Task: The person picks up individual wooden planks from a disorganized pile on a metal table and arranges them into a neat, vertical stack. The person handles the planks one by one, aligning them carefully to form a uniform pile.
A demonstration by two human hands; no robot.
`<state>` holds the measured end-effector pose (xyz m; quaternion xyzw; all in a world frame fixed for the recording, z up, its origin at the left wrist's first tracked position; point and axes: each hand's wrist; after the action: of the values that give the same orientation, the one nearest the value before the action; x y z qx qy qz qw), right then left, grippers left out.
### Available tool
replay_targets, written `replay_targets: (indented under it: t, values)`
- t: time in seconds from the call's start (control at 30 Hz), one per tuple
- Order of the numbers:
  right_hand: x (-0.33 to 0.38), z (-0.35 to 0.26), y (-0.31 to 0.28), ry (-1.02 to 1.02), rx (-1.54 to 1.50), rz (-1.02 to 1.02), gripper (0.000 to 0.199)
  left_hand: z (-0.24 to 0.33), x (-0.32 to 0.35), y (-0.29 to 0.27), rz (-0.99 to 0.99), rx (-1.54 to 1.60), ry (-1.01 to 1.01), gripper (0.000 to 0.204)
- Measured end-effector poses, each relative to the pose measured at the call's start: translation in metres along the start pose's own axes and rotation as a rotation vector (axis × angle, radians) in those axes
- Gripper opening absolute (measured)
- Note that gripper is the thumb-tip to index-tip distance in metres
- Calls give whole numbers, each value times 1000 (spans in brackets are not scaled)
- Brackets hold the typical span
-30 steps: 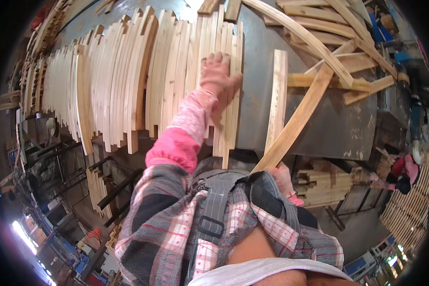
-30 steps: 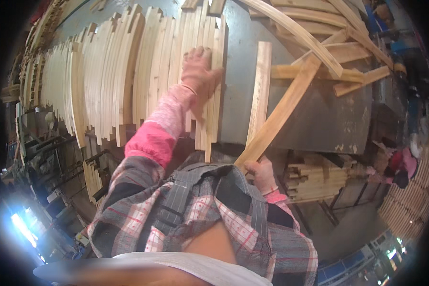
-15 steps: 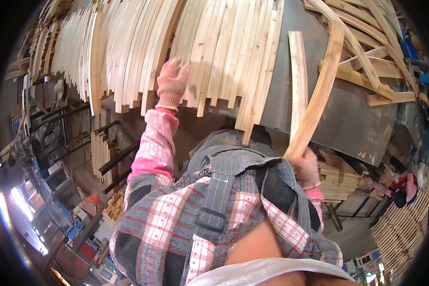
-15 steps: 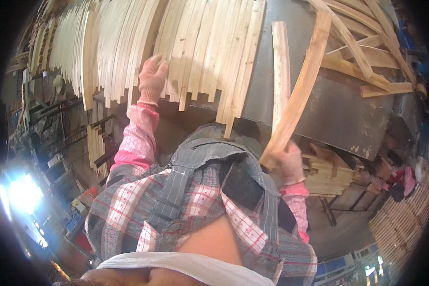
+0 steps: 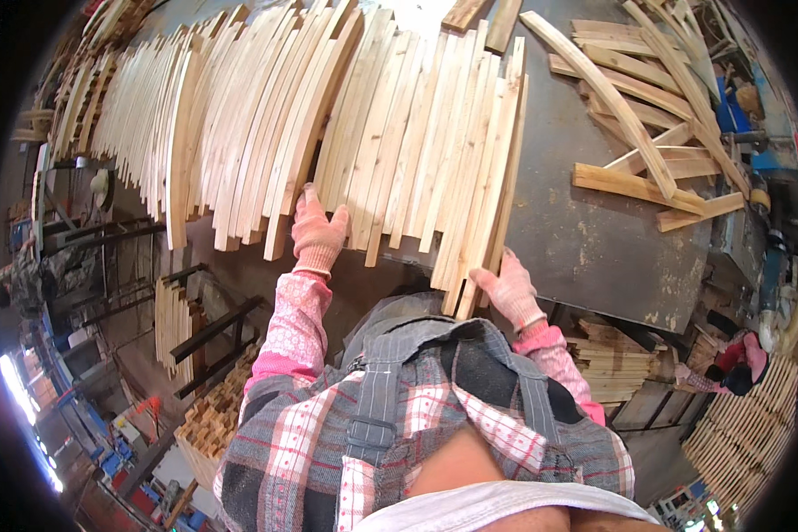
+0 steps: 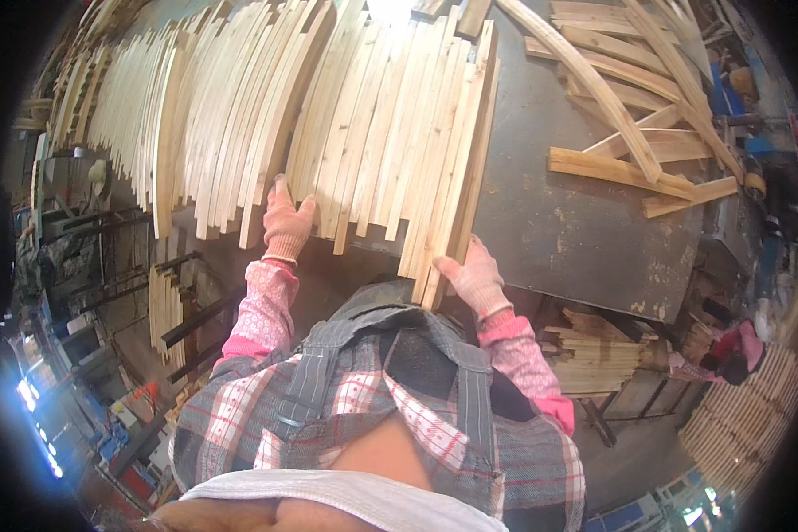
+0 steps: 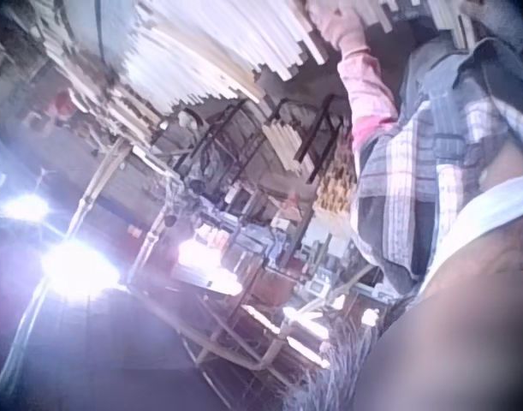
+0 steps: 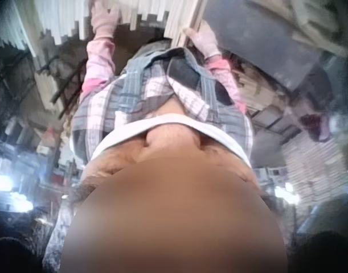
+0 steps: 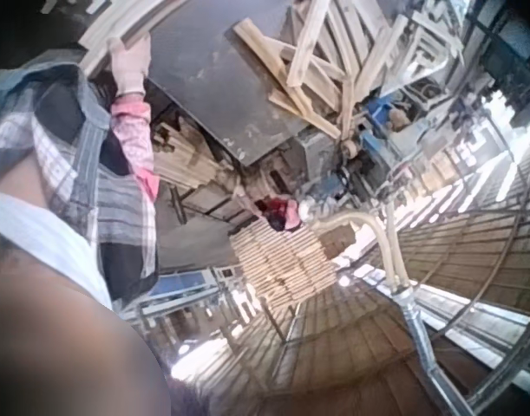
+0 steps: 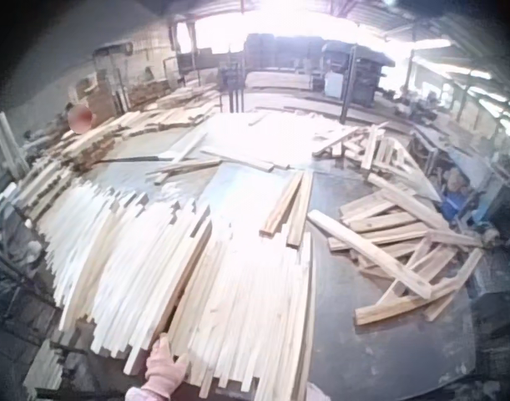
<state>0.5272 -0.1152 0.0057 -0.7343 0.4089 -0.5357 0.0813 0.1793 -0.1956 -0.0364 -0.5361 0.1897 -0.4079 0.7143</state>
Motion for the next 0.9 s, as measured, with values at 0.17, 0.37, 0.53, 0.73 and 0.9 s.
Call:
replay_targets:
  t: [0.17, 0.37, 0.53, 0.73, 0.9]
  values:
    - [-23, -29, -22, 151, -161, -6, 67, 10, -15, 4, -15, -32, -37, 92]
    - [-34, -14, -1, 17, -18, 159, 74, 21, -15, 5, -12, -103, -76, 93]
    - [-45, -6, -16, 16, -109, 44, 63, 59, 2, -11, 146, -117, 423, 80]
    - [-59, -4, -1, -111, 2, 13, 57, 163, 39, 15, -276, 43, 701, 100]
    - [-78, 6, -30, -173, 41, -123, 63, 168, 32, 22, -296, 198, 568, 80]
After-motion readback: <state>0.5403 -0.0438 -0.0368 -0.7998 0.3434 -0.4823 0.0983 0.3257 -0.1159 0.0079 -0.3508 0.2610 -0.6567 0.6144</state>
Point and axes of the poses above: each hand's wrist, its own x-axis away from the middle knuckle, its own y-axis out of the palm, z = x × y, and after that the axes turned 9 degrees about y, right-handed
